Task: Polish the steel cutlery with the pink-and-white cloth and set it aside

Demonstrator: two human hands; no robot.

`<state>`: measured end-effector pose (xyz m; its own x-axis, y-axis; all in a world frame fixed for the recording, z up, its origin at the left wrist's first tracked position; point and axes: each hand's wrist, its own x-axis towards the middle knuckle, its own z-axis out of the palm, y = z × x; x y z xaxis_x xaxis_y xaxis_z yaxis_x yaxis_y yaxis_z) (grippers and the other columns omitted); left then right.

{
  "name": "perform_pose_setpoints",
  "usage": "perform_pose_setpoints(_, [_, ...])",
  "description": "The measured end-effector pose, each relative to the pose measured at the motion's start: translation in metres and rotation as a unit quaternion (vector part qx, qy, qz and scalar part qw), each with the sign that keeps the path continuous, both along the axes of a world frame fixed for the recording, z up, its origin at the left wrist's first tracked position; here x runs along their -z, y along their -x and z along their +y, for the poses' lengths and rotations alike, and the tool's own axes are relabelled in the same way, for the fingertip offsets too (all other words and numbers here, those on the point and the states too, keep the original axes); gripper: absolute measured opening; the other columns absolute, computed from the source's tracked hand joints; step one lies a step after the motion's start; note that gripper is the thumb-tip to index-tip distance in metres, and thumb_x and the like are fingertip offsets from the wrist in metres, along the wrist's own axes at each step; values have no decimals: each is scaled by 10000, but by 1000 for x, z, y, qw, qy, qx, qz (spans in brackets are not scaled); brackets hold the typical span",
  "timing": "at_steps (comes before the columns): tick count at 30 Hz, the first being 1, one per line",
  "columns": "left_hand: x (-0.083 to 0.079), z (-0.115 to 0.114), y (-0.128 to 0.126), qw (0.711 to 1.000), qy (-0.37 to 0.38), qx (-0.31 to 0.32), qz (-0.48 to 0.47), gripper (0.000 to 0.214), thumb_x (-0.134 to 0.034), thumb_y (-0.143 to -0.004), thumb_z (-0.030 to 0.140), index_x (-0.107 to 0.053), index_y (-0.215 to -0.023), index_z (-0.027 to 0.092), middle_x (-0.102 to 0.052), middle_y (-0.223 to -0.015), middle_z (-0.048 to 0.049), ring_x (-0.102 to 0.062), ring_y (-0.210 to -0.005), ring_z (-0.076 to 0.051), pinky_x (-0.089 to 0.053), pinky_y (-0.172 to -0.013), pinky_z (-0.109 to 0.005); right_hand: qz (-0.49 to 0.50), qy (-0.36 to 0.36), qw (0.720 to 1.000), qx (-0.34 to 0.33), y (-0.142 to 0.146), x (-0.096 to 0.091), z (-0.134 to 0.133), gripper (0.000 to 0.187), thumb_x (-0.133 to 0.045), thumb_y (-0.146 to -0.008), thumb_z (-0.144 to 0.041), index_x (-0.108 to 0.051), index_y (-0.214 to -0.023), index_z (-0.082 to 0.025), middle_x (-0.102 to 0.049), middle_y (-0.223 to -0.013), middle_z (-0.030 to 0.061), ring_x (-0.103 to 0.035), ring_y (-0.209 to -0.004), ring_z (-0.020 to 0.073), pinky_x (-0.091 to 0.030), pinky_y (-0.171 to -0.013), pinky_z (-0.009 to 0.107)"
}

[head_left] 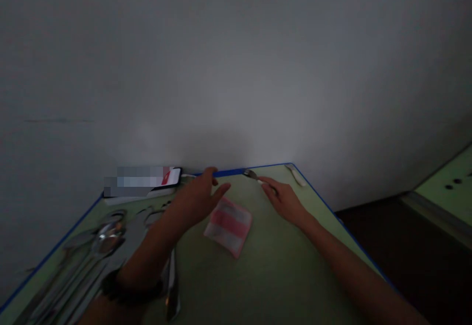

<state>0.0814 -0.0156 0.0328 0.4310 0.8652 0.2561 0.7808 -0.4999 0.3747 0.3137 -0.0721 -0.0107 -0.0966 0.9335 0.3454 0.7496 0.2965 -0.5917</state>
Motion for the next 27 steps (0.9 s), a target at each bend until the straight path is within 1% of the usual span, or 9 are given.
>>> perform_pose_setpoints(2, [5, -1, -3, 998, -43, 26, 42, 456, -408, -839, 455, -486, -1132, 115, -603, -1073, -135, -568, -975, -249, -424, -841, -353, -115, 18, 987, 107, -22, 16, 6, 412, -283, -910, -307, -424, -1285, -213, -573, -1045, 96, -548, -904, 182, -407, -799, 308])
perform_pose_setpoints(4, [9, -9, -10, 992, -69, 66, 78, 400, -403, -844, 407, -522, -1100, 124, -569, -1139, -134, -517, -1060, -256, -369, -930, -382, -198, 44, 964, 170, -39, 31, 10, 432, -310, -890, -265, -392, -1310, -206, -526, -1104, 120, -548, -886, 187, -408, -780, 306])
perform_pose_setpoints(6, [15, -21, -25, 987, -51, 107, 112, 368, -420, -835, 369, -530, -1116, 159, -557, -1180, -112, -481, -1116, -253, -347, -958, -383, -243, 41, 949, 199, -49, 40, 13, 439, -334, -875, -233, -394, -1308, -198, -473, -1167, 139, -524, -934, 195, -390, -801, 306])
perform_pose_setpoints(8, [26, -33, -41, 981, -20, 131, 141, 390, -433, -829, 353, -520, -1160, 167, -533, -1233, -106, -452, -1158, -256, -324, -981, -392, -266, 31, 940, 211, -53, 43, 16, 434, -344, -867, -211, -410, -1295, -186, -462, -1172, 147, -484, -994, 211, -356, -840, 320])
perform_pose_setpoints(10, [41, -41, -55, 974, 22, 155, 164, 493, -443, -820, 402, -455, -1249, 161, -488, -1299, -110, -419, -1199, -261, -314, -994, -397, -285, 30, 932, 223, -53, 43, 19, 429, -346, -864, -208, -423, -1285, -184, -490, -1124, 146, -452, -1018, 234, -321, -855, 351])
perform_pose_setpoints(12, [57, -42, -63, 969, 53, 157, 185, 564, -402, -832, 455, -404, -1298, 137, -396, -1378, -133, -356, -1253, -278, -300, -1005, -413, -301, 29, 922, 243, -53, 42, 22, 422, -338, -868, -222, -430, -1279, -195, -508, -1092, 144, -430, -1022, 255, -292, -847, 378])
perform_pose_setpoints(15, [72, -39, -66, 967, 49, 154, 198, 584, -313, -864, 491, -357, -1338, 152, -300, -1437, -126, -268, -1305, -286, -236, -1037, -445, -317, 20, 909, 271, -56, 41, 28, 407, -311, -878, -231, -449, -1259, -197, -501, -1109, 152, -401, -1034, 269, -258, -838, 395])
perform_pose_setpoints(20, [74, -38, -61, 964, 49, 163, 204, 611, -236, -877, 543, -312, -1368, 186, -244, -1462, -97, -223, -1326, -282, -214, -1049, -447, -305, 18, 900, 310, -60, 44, 32, 387, -296, -880, -213, -488, -1215, -189, -513, -1087, 144, -398, -1007, 259, -243, -826, 385])
perform_pose_setpoints(27, [74, -36, -57, 960, 51, 186, 205, 635, -210, -876, 565, -292, -1378, 185, -216, -1469, -96, -196, -1337, -267, -203, -1058, -432, -299, 14, 892, 339, -62, 45, 30, 379, -327, -861, -200, -492, -1200, -166, -506, -1100, 151, -389, -1007, 258, -235, -823, 378])
